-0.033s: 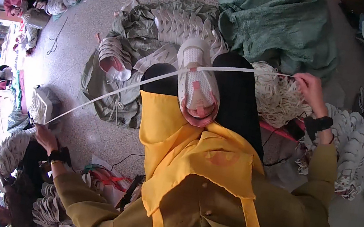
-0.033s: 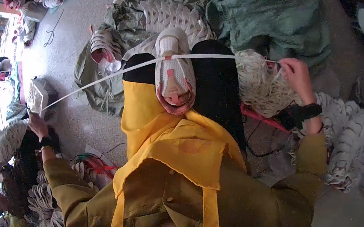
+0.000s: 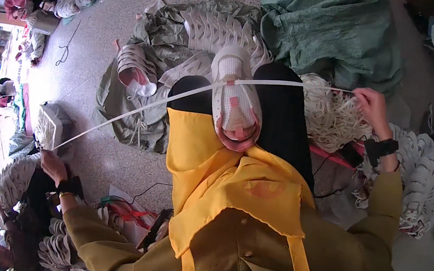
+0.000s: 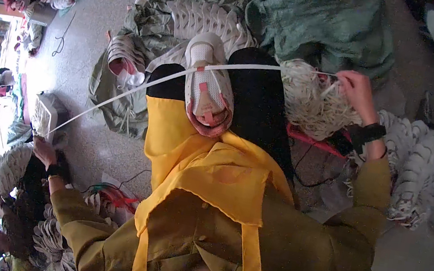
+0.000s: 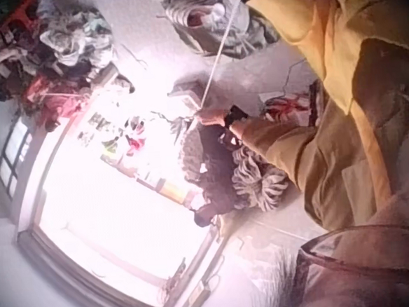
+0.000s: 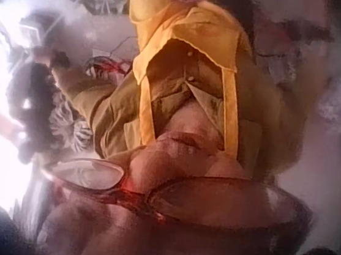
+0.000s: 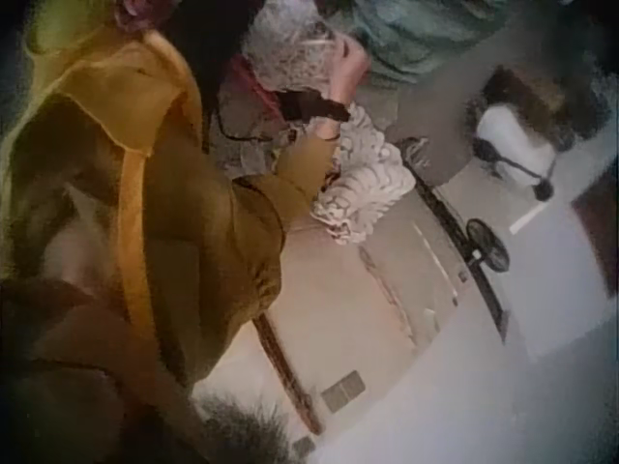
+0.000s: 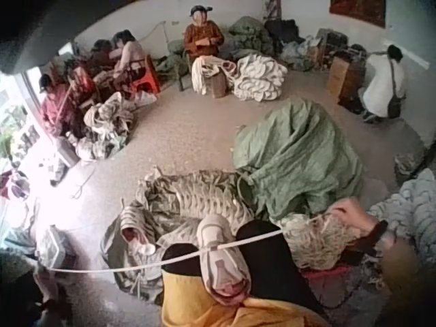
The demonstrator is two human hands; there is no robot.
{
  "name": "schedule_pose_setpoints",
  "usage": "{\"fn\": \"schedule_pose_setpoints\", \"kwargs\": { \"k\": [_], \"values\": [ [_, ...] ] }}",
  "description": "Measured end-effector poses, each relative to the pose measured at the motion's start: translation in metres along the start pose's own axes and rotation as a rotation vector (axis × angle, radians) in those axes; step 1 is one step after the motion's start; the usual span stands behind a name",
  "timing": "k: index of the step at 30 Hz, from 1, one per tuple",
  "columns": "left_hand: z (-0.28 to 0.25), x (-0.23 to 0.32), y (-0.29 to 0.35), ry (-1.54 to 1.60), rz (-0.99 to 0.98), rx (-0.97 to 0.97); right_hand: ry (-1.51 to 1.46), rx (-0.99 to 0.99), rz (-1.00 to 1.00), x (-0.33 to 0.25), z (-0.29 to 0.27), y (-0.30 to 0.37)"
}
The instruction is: Lacing and tying laces on manufactured shoes.
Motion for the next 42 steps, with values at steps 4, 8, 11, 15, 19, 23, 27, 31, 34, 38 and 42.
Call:
{"fn": "schedule_pose_setpoints", "kwargs": {
  "k": [4, 8, 11, 15, 19, 23, 27, 31, 34, 38, 42],
  "values": [
    [0.001, -0.014, 0.0, 0.044, -0.022, -0.023, -0.056, 0.035, 0.13, 0.062, -0.021, 0.005],
    [0.01, -0.006, 0.006, 0.079, -0.014, -0.013, -0.077, 0.081, 0.244, 0.12, -0.05, 0.006],
    [0.014, -0.002, 0.013, 0.071, -0.013, -0.013, -0.118, 0.119, 0.272, 0.156, -0.073, 0.009],
    [0.011, 0.003, 0.017, 0.048, -0.016, -0.02, -0.133, 0.168, 0.293, 0.186, -0.096, 0.022],
    [0.008, 0.014, 0.011, 0.084, -0.019, -0.007, -0.056, 0.196, 0.339, 0.211, -0.117, 0.037],
    [0.003, -0.001, 0.007, 0.058, -0.004, -0.025, -0.09, 0.241, 0.39, 0.226, -0.13, 0.04],
    [0.001, -0.002, 0.0, 0.042, 0.029, 0.011, 0.035, 0.273, 0.428, 0.224, -0.14, 0.044],
    [0.003, 0.0, -0.005, 0.034, 0.0, 0.004, 0.09, 0.255, 0.537, 0.22, -0.136, 0.038],
    [-0.001, 0.002, -0.01, 0.092, -0.003, 0.032, 0.049, 0.278, 0.512, 0.203, -0.126, 0.036],
    [-0.014, -0.015, -0.02, 0.014, -0.017, 0.083, 0.056, 0.346, 0.504, 0.196, -0.129, 0.027],
    [-0.017, -0.027, -0.032, -0.044, -0.055, 0.11, 0.136, 0.402, 0.53, 0.199, -0.141, 0.013]
  ]
}}
Point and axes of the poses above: each hand's wrist, its own y-axis away from the middle knuckle, its own z-axis out of the palm, x = y × z, the point moved 4 cm from there along -y, towards the middle knuckle, and after that the axes turned 9 degrees about z, right-handed, at the moved point
